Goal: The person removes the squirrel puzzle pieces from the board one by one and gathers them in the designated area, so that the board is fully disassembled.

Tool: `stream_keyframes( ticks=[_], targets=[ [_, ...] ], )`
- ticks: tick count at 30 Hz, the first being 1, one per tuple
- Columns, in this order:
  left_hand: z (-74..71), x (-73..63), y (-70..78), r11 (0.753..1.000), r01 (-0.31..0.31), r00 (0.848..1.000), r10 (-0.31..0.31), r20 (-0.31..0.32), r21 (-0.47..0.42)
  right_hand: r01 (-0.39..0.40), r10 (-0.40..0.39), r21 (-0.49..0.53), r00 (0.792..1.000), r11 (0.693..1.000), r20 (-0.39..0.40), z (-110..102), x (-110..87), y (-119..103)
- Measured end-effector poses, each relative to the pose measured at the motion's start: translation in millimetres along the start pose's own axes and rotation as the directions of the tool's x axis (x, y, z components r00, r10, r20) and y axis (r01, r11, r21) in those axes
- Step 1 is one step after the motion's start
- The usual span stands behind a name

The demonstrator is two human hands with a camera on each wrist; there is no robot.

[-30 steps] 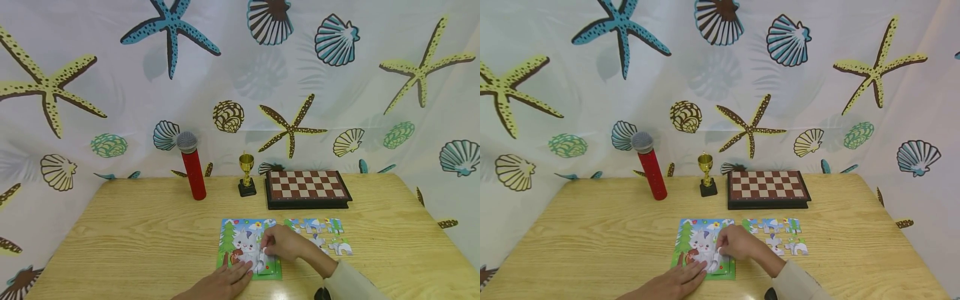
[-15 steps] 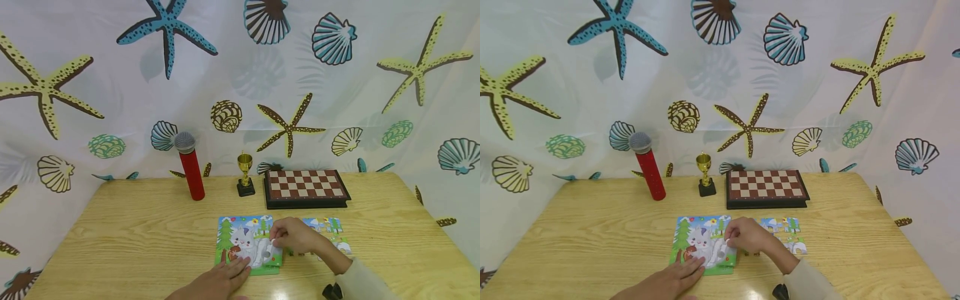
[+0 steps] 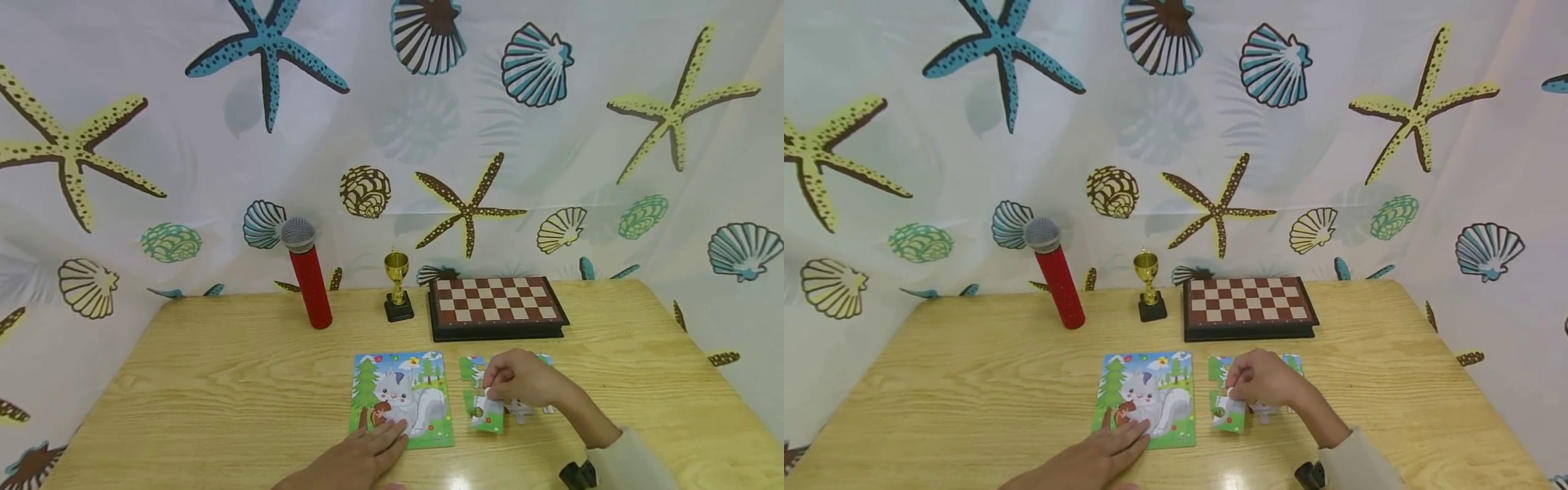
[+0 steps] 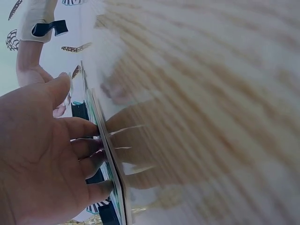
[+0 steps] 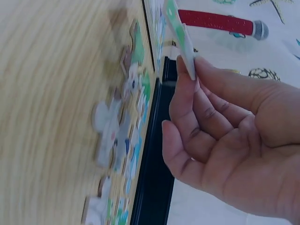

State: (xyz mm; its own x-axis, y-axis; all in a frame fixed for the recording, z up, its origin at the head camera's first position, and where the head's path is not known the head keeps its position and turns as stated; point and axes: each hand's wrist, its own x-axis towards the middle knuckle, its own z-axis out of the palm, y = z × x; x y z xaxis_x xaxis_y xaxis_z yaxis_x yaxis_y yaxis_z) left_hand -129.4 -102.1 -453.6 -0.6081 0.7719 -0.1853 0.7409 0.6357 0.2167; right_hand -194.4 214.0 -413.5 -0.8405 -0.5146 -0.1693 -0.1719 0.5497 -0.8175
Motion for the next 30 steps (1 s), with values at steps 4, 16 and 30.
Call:
stream_keyframes(
  ticks=[4, 16, 30],
  targets=[
    [0.9, -0.8, -0.5, 1.000, 0.005, 1.000, -0.004, -0.010, 0.020, -0.022, 0.021, -0.021, 1.000, 1.000, -0.012, -10, -7.1, 8],
    [1.3, -0.7, -0.4, 1.000, 0.007, 1.000, -0.007, -0.011, 0.010, -0.049, 0.049, -0.021, 0.999, 0.999, 0.019, -27, -33.8, 37],
    [1.5, 0.5, -0.1, 1.000, 0.006, 1.000, -0.006, -0.008, -0.026, -0.126, 0.128, -0.054, 0.991, 0.990, 0.034, -37, -53.4, 52]
  ],
)
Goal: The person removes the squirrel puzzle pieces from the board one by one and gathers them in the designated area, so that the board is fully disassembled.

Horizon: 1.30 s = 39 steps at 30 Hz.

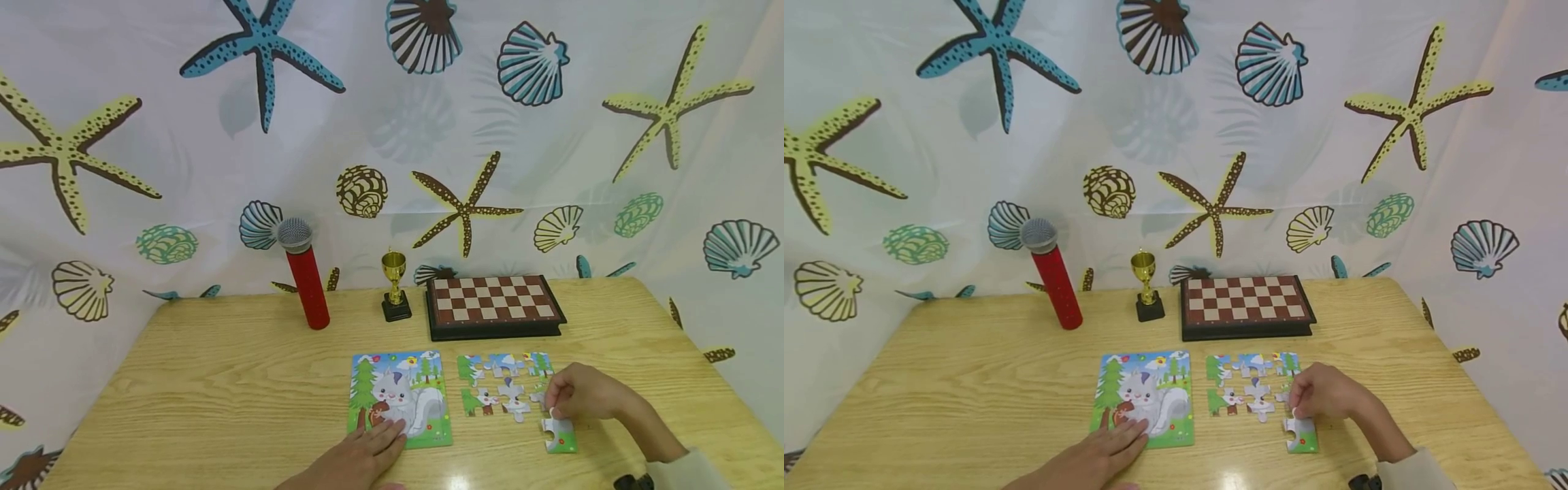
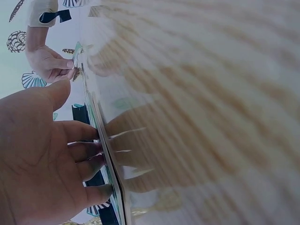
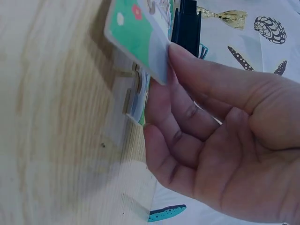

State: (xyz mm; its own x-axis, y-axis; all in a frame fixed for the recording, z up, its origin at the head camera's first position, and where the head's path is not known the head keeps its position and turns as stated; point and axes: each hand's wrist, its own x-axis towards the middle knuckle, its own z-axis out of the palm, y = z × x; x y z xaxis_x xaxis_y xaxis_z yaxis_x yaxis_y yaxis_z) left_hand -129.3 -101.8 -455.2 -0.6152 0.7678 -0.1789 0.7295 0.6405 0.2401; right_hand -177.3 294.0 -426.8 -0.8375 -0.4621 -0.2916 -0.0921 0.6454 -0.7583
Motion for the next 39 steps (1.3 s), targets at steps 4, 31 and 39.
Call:
stream_keyframes(
  ticks=[4, 31, 39],
  targets=[
    [-0.5, 0.5, 0.0, 1.000, 0.003, 1.000, -0.003, 0.004, -0.007, 0.005, -0.005, 0.011, 1.000, 1.000, -0.016, 0, -1.8, 1],
    [-6.9, 2.7, 3.4, 0.996, 0.062, 0.997, -0.059, 0.051, -0.060, -0.048, 0.018, -0.131, 0.976, 0.990, -0.218, 4, 14.4, -21],
    [-7.1, 2.6, 2.0, 1.000, 0.027, 1.000, -0.027, 0.007, -0.002, 0.040, -0.059, -0.123, 0.986, 0.992, -0.155, 22, 45.1, -44]
  ],
)
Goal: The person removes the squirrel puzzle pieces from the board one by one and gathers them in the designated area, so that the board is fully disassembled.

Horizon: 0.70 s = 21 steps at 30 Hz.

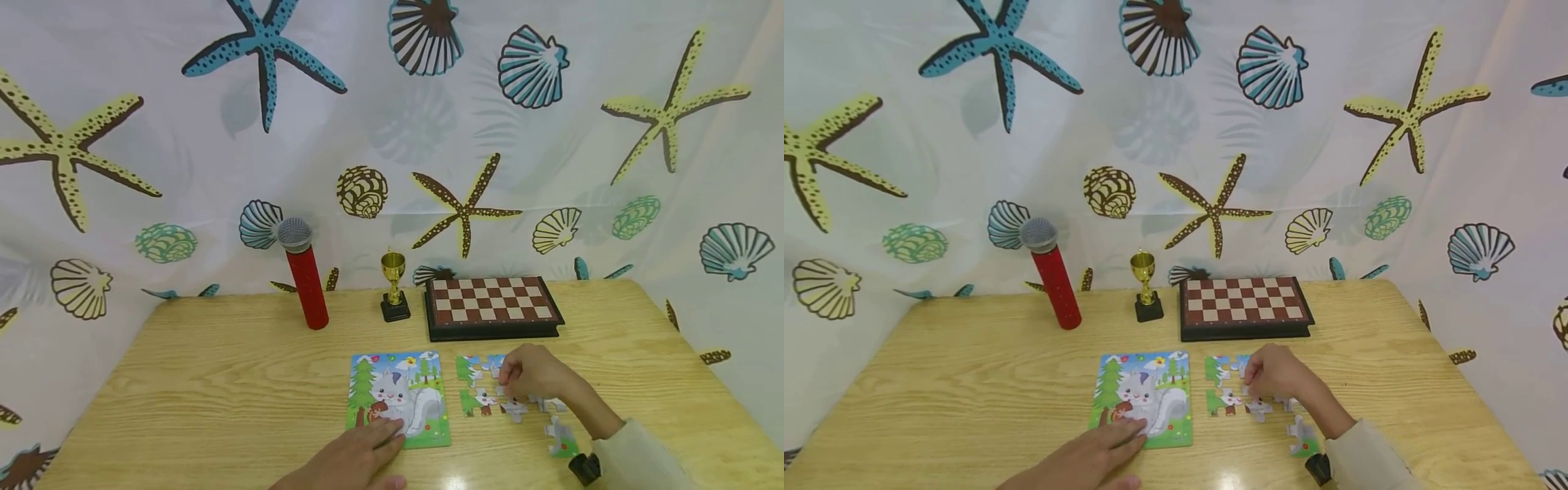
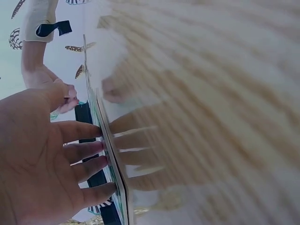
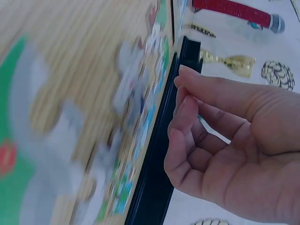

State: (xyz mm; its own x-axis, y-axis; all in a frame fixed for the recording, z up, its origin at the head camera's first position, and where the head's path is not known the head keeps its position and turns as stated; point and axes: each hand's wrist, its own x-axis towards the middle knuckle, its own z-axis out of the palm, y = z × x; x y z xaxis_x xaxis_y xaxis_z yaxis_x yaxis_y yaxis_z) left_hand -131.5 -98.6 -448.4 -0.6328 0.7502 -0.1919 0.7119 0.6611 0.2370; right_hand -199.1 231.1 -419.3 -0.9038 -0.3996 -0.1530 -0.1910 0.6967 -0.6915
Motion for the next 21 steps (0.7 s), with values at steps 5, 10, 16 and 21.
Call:
stream_keyframes(
  ticks=[5, 10, 16, 21],
  targets=[
    [-2.3, -0.1, -0.2, 0.999, 0.021, 1.000, -0.020, 0.017, -0.034, 0.054, -0.054, 0.001, 0.998, 0.999, 0.021, 19, 14.8, -21],
    [-4.4, -3.0, 0.4, 0.993, 0.058, 0.998, -0.053, 0.046, -0.107, 0.081, -0.083, 0.021, 0.995, 0.996, 0.063, 36, 27.4, -38],
    [-4.4, -9.2, -1.9, 0.995, -0.012, 0.999, 0.008, -0.046, -0.095, 0.128, -0.127, -0.003, 0.989, 0.992, 0.076, 52, 42.3, -56],
    [-4.2, -16.1, -5.5, 0.995, 0.047, 0.998, -0.050, -0.031, -0.090, 0.154, -0.154, 0.007, 0.984, 0.988, 0.087, 66, 50.1, -69]
  ],
)
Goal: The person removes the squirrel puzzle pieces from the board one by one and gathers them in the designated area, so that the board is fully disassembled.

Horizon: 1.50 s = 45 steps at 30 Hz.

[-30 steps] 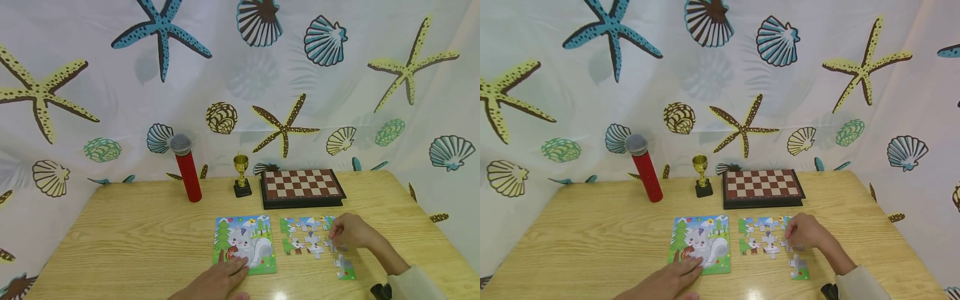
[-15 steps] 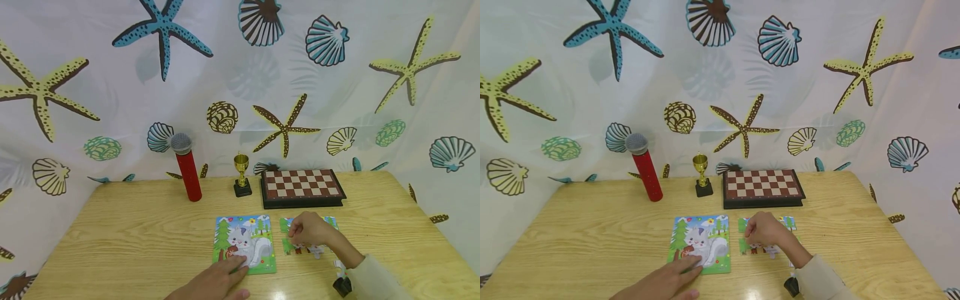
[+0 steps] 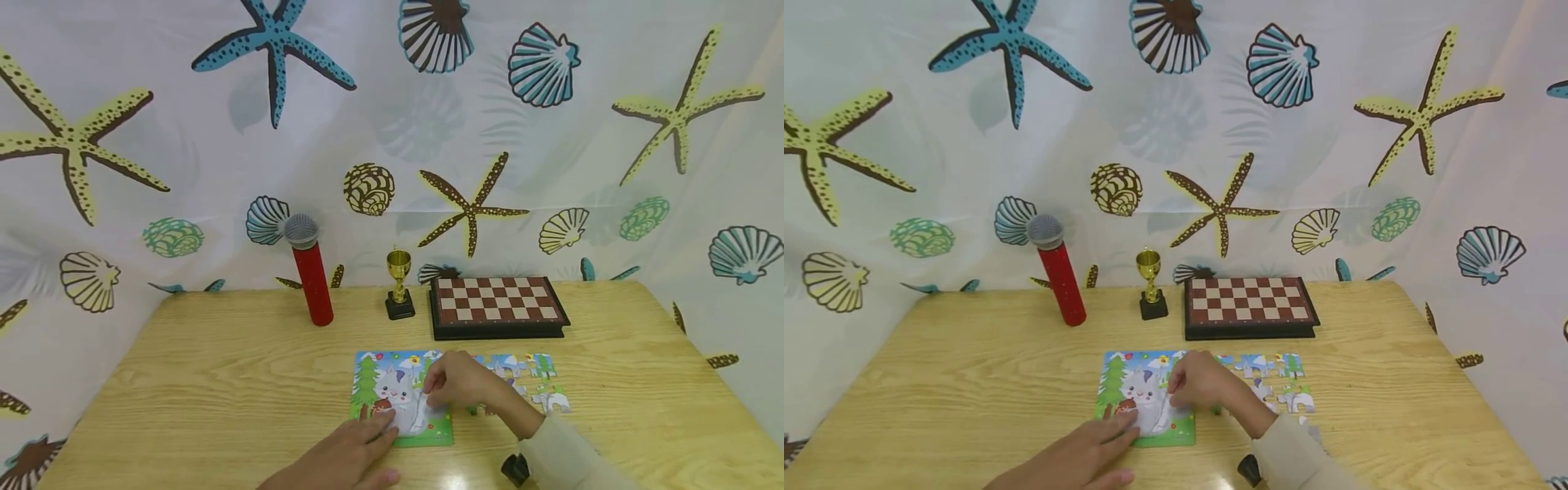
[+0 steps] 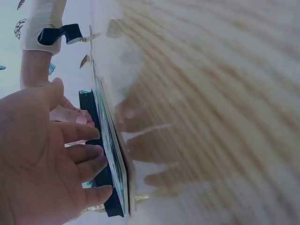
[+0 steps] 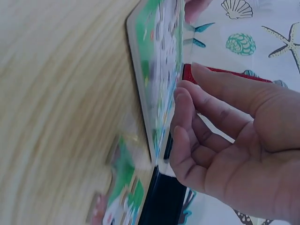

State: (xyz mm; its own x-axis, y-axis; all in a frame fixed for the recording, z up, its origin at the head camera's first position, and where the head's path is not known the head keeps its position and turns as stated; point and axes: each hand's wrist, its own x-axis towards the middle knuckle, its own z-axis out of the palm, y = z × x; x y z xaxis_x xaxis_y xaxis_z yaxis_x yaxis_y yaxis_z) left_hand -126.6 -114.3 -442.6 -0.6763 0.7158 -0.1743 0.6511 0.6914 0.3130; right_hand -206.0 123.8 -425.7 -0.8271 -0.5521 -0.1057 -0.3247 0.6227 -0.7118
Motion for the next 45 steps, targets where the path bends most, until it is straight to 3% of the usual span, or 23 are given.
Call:
stream_keyframes(
  ticks=[3, 6, 12, 30, 45],
  targets=[
    [-1.2, -3.9, -2.1, 0.997, 0.067, 0.997, -0.066, 0.047, -0.023, -0.002, 0.001, 0.038, 1.000, 0.999, 0.024, 8, 4.1, -4],
    [-2.2, -6.8, -3.7, 0.995, 0.094, 0.993, -0.091, 0.077, -0.035, -0.005, 0.001, 0.074, 0.999, 0.997, 0.051, 13, 6.4, -6],
    [-0.6, -8.9, -5.6, 0.998, 0.066, 0.995, -0.065, 0.079, -0.020, -0.031, 0.027, 0.059, 0.998, 0.998, 0.064, 18, 7.6, -8],
    [3.7, -9.9, -4.3, 0.991, 0.124, 0.984, -0.117, 0.135, -0.042, -0.059, 0.058, 0.008, 0.996, 0.998, 0.062, 25, 7.8, -15],
    [4.6, -9.4, -5.8, 0.990, 0.129, 0.983, -0.120, 0.138, -0.059, -0.055, 0.051, 0.054, 0.995, 0.997, 0.081, 26, 8.3, -15]
  ],
)
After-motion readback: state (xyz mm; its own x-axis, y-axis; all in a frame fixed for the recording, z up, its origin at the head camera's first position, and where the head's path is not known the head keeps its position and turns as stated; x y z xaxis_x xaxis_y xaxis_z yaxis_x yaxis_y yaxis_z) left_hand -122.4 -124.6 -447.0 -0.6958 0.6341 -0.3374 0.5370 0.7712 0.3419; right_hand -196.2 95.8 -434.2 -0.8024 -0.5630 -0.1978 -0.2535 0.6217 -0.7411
